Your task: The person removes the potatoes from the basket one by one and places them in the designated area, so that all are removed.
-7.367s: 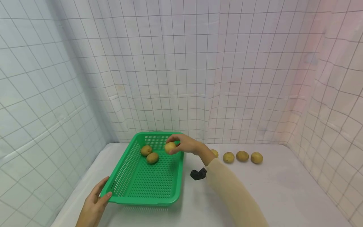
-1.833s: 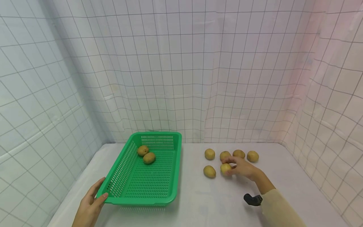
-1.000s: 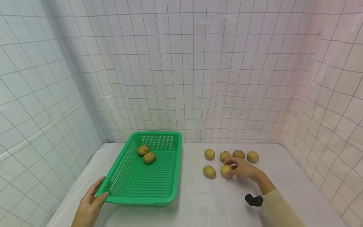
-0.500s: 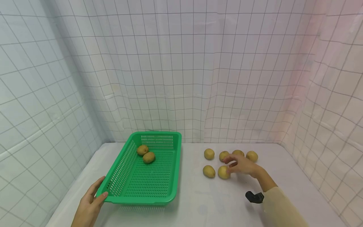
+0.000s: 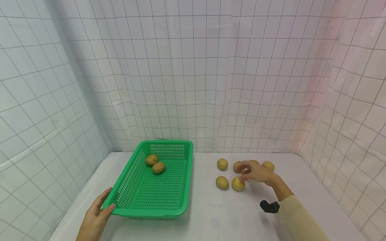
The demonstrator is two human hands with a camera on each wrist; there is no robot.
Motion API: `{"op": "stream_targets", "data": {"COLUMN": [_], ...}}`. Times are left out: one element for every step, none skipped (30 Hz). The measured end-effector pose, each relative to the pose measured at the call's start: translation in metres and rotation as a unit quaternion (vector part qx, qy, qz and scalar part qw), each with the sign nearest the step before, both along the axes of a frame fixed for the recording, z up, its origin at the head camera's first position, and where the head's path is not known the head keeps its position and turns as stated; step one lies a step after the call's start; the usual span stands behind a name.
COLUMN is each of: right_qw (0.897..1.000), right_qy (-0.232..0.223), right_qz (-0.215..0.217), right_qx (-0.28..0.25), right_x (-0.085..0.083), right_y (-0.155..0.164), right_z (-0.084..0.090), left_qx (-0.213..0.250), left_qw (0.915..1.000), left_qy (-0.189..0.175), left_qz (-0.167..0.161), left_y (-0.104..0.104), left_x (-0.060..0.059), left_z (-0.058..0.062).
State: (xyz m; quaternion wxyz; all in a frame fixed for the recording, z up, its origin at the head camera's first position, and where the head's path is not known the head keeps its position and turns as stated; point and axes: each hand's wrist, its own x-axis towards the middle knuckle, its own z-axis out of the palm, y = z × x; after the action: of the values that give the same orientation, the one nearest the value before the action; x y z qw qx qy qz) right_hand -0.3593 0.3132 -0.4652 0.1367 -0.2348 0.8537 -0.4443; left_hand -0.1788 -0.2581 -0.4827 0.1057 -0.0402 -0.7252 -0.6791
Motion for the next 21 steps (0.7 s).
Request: {"op": "stream_targets", "data": {"right_qw": [1.000,1.000,1.000,1.000,1.000,1.000,1.000,1.000,1.000,1.000,1.000,1.000,1.000,1.000,1.000,1.000,1.000,1.000,1.000,1.000,1.000], "right_qy": [0.001,0.000,-0.001,-0.001,-0.001,-0.001,0.000,-0.002,-0.003,-0.003,-0.004,-0.004,-0.004,-0.004,-0.004,-0.004,-0.004,-0.003,-0.002,-0.002,-0.002], "right_qz": [0.003,0.003,0.003,0.002,0.003,0.003,0.004,0.002,0.002,0.002,0.003,0.005,0.008,0.011,0.013,0.016,0.018,0.020,0.020,0.022,0.022], "right_qx": [0.002,0.003,0.005,0.008,0.009,0.010,0.012,0.013,0.012,0.012,0.010,0.008,0.006,0.006,0.005,0.004,0.005,0.006,0.007,0.008,0.009], "right_x": [0.000,0.000,0.000,0.000,-0.001,-0.001,-0.001,-0.001,-0.002,-0.002,-0.002,-0.002,-0.002,-0.003,-0.003,-0.004,-0.004,-0.005,-0.005,-0.006,-0.006], "right_y": [-0.001,-0.001,-0.001,-0.002,-0.002,-0.003,-0.004,-0.005,-0.006,-0.006,-0.007,-0.007,-0.007,-0.008,-0.008,-0.008,-0.009,-0.009,-0.010,-0.011,-0.011], "right_z": [0.001,0.002,0.003,0.004,0.005,0.006,0.007,0.008,0.009,0.009,0.010,0.011,0.011,0.012,0.012,0.012,0.012,0.012,0.012,0.013,0.013], "left_qx": [0.001,0.000,0.000,-0.002,-0.004,-0.006,-0.007,-0.008,-0.010,-0.012,-0.014,-0.014,-0.015,-0.018,-0.020,-0.022,-0.024,-0.025,-0.026,-0.026,-0.026], "left_qw": [1.0000,1.0000,1.0000,1.0000,1.0000,1.0000,1.0000,1.0000,0.9999,0.9999,0.9999,0.9999,0.9999,0.9998,0.9998,0.9997,0.9996,0.9996,0.9996,0.9995,0.9996], "left_qy": [0.001,0.002,0.003,0.003,0.004,0.004,0.004,0.004,0.003,0.002,0.001,0.000,-0.001,-0.004,-0.006,-0.008,-0.009,-0.010,-0.011,-0.012,-0.011], "left_qz": [0.000,-0.001,0.000,0.000,0.000,0.000,0.001,0.001,0.002,0.003,0.003,0.004,0.004,0.005,0.006,0.007,0.008,0.010,0.011,0.011,0.010], "left_y": [0.000,0.000,0.000,-0.001,-0.001,-0.001,-0.001,-0.001,-0.001,-0.001,-0.001,-0.001,-0.001,-0.001,-0.001,-0.001,-0.001,-0.001,-0.001,-0.001,-0.001], "left_x": [0.000,0.000,0.000,0.000,0.000,0.000,0.000,0.000,0.000,0.000,0.000,0.000,0.000,0.000,0.000,0.000,0.000,0.000,0.000,0.001,0.001], "left_z": [0.000,0.000,-0.001,-0.001,-0.001,-0.001,-0.001,-0.001,-0.001,-0.001,-0.001,-0.001,-0.001,-0.001,-0.001,-0.001,-0.001,0.000,0.000,0.000,0.000]}}
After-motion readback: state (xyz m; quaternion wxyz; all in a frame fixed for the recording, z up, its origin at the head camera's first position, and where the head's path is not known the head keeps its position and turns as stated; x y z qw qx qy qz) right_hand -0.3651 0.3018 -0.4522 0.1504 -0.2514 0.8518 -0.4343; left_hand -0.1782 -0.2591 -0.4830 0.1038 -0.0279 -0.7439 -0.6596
